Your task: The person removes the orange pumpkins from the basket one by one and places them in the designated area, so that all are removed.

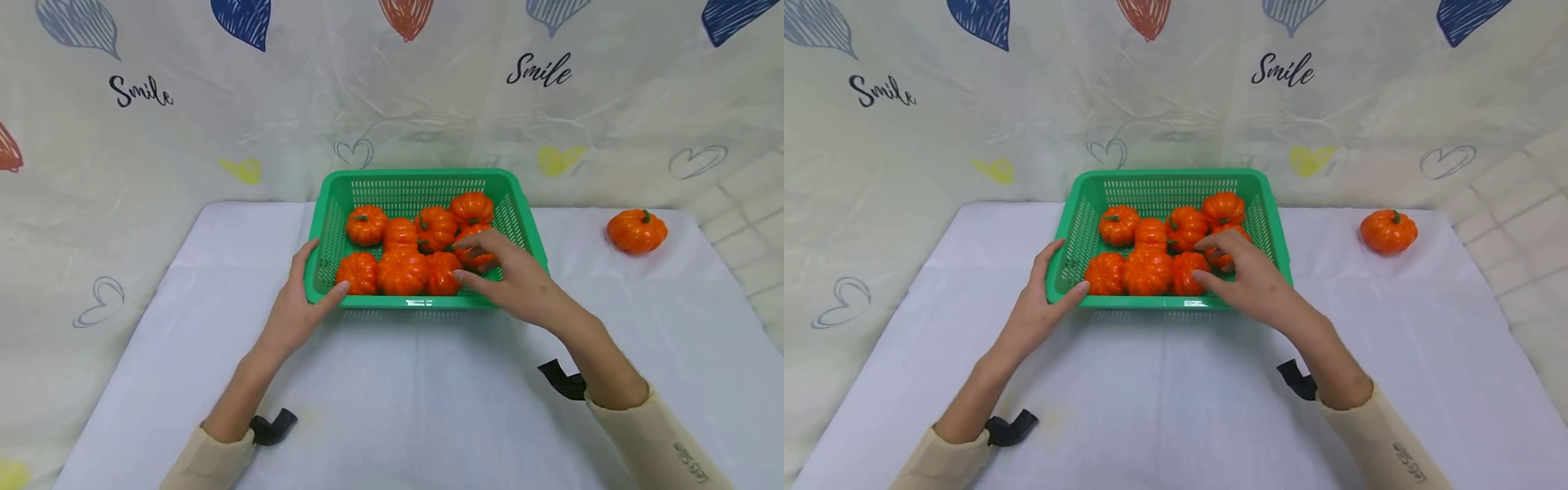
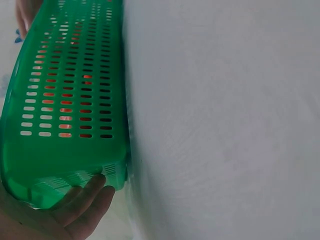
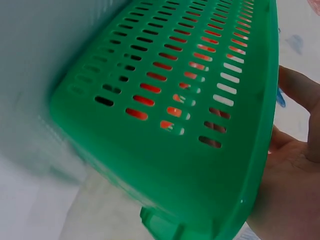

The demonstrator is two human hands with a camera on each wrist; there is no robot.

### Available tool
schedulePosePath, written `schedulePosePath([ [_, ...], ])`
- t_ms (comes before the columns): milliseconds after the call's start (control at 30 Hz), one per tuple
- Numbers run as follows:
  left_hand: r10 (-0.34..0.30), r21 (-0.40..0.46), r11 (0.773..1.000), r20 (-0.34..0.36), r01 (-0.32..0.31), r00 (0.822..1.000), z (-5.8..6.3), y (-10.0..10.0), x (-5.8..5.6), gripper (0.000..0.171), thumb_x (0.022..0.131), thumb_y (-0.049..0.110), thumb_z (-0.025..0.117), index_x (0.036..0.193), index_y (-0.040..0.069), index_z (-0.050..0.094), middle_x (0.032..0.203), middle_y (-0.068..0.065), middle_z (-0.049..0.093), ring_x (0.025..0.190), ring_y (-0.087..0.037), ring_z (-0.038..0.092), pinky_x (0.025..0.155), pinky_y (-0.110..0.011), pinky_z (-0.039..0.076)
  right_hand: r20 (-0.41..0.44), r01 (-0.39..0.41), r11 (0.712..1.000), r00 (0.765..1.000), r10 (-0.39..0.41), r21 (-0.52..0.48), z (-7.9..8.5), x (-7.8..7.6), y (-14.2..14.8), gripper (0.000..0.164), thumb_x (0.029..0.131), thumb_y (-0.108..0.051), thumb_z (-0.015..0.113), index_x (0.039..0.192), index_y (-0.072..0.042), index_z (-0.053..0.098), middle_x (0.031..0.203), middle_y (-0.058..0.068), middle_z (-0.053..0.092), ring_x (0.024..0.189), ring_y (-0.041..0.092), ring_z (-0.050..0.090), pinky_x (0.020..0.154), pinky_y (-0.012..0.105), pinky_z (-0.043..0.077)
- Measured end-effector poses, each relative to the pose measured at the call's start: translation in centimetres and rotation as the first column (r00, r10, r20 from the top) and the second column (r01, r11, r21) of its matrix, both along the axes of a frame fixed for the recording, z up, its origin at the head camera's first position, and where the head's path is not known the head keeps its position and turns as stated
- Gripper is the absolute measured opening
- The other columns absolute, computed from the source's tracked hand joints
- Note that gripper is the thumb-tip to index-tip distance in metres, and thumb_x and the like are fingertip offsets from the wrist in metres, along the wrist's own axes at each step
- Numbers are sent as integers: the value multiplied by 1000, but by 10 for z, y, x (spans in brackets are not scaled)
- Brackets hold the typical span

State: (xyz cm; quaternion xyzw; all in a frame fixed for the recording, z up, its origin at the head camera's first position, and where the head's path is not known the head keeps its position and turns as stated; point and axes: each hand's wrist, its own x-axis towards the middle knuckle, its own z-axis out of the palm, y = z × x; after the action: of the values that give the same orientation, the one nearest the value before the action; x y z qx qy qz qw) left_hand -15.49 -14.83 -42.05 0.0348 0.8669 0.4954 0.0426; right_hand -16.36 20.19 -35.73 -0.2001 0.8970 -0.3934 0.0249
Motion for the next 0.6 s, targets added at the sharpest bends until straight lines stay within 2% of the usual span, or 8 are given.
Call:
schedulePosePath([
  [400, 5, 1, 1000, -4, -5, 1000, 0, -1, 2, 88, 96, 58, 66, 163, 45, 12, 169, -8, 33, 148, -33, 43, 118, -63, 39, 94, -28, 999, 995, 24, 39, -5, -2, -15, 48, 100, -31, 71, 141, -10, 57, 140, 7, 61, 124, 30, 61, 105, 53, 52],
  [600, 5, 7, 1000, -6, -5, 1000, -1, -1, 0, 87, 95, 58, 67, 163, 47, 13, 168, -7, 35, 147, -32, 44, 118, -62, 40, 112, -39, 998, 993, 33, 55, -4, -4, -20, 51, 100, -34, 70, 143, -10, 55, 142, 8, 62, 126, 29, 61, 106, 54, 51],
])
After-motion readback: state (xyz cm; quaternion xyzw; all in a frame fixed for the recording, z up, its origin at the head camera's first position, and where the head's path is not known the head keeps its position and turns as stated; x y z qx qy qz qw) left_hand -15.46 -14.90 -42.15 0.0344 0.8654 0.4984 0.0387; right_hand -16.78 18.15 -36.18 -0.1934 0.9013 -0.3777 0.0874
